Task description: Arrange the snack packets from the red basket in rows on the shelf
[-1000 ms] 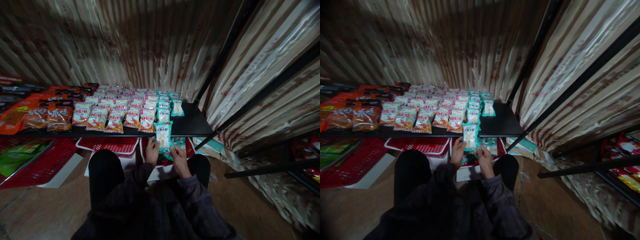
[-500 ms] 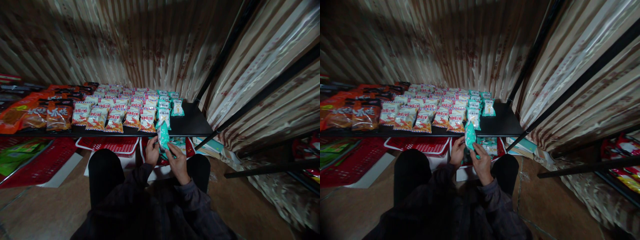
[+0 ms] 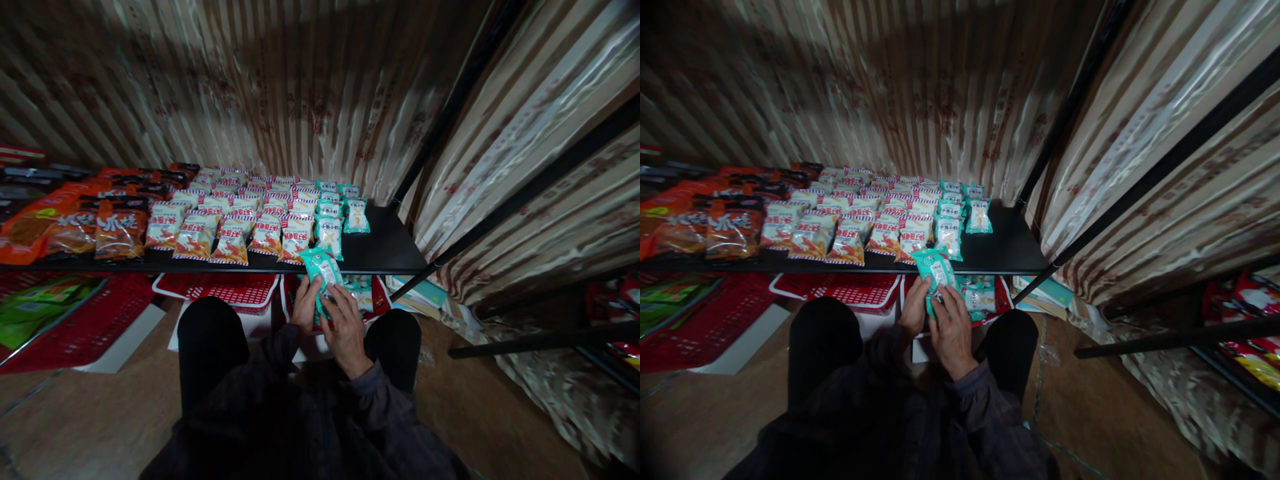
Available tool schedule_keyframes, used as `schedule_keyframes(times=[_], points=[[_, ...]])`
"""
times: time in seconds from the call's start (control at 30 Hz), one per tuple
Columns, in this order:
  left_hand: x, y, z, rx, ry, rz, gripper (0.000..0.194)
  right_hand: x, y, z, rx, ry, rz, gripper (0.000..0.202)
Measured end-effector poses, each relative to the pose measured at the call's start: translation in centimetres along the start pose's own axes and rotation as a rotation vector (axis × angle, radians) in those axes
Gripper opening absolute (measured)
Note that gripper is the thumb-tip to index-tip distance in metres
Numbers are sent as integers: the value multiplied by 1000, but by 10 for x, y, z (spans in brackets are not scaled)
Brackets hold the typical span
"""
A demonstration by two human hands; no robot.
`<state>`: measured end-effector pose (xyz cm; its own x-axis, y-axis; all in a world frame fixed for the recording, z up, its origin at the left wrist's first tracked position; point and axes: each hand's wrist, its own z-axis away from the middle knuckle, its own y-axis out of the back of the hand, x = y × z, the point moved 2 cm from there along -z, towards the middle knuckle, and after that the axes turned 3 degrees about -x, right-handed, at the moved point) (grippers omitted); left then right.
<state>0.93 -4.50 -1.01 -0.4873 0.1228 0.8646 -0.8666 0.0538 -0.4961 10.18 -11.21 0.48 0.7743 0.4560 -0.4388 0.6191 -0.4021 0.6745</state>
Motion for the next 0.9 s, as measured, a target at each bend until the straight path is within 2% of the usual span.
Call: schedule_keyframes(times=[0.2, 0.3, 0.37, 0.47, 0.53, 0.63, 0.73, 0.9], points=[[5, 1, -1, -34, 57, 46, 51, -7, -6, 5, -48, 18, 8, 43], [4, 6, -3, -23, 106, 53, 52, -6, -4, 8, -70, 68, -81, 43], [4, 9, -3, -26, 148, 72, 53, -1, 0, 7, -36, 61, -169, 40], [1, 12, -2, -76, 202, 110, 57, 17, 4, 0, 123, -141, -304, 32], [-1, 14, 0, -119, 250, 122, 59, 35, 4, -9, 225, -397, -449, 33], [-6, 16, 3, -172, 316, 121, 63, 57, -2, -23, 278, -746, -835, 44], [-7, 19, 5, -228, 345, 74, 64, 68, -5, -34, 232, -861, -1069, 44], [-4, 21, 6, -282, 363, -17, 65, 75, -4, -38, 193, -940, -1125, 38]])
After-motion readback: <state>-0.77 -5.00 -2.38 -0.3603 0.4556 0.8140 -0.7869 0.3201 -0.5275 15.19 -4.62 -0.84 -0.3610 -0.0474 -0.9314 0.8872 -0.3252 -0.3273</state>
